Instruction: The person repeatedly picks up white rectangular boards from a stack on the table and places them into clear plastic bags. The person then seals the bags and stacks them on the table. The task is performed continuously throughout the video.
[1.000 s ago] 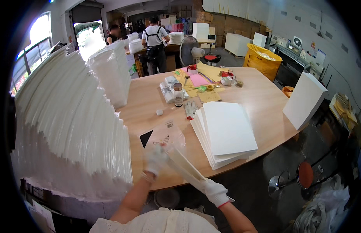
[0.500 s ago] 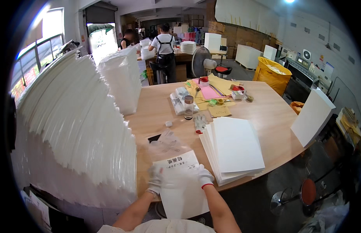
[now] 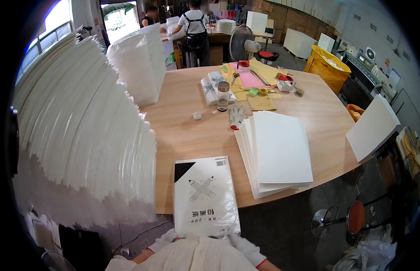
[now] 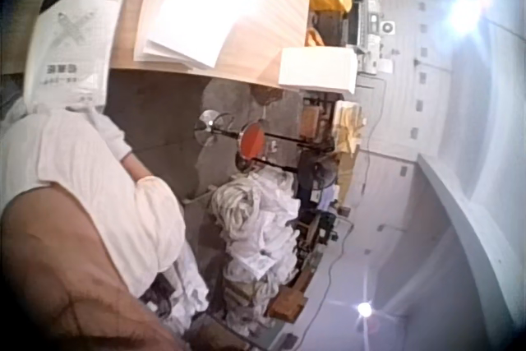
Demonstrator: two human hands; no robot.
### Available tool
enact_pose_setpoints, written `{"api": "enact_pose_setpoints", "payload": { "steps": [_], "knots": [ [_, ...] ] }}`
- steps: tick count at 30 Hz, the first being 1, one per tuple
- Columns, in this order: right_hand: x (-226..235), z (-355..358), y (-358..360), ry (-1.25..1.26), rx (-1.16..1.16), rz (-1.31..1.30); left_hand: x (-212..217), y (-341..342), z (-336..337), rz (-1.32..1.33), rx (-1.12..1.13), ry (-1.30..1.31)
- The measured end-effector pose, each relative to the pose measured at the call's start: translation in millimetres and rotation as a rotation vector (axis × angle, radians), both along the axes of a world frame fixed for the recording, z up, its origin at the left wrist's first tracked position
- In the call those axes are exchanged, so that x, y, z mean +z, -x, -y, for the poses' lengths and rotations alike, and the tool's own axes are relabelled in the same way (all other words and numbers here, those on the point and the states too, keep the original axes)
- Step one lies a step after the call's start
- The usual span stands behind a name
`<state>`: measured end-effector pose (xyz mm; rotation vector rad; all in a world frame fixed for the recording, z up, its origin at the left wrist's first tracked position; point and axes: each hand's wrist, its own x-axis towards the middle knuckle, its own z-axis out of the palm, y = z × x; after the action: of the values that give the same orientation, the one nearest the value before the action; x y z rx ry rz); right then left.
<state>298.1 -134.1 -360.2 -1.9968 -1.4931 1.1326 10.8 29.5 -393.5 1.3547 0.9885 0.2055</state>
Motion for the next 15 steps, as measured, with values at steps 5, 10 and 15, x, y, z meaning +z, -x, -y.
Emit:
{"api": "enact_pose_setpoints", "payload": {
  "steps": [5, 10, 15],
  "knots": [
    [-31.2, -33.9, -19.1, -0.257, -0.122, 0.36, -1.3, -30.0, -20.3, -0.314, 0.136, -0.585],
    [-13.8, 4.2, -53.9, 0.081, 0.167, -0.061, 7.1, -23.1, -7.6, 0.093, 0.219, -0.452],
    [-23.2, -78.0, -64.3, -0.068, -0.679, -0.683, 123.1, -85.5, -37.3, 0.264, 0.037, -0.701]
  ]
}}
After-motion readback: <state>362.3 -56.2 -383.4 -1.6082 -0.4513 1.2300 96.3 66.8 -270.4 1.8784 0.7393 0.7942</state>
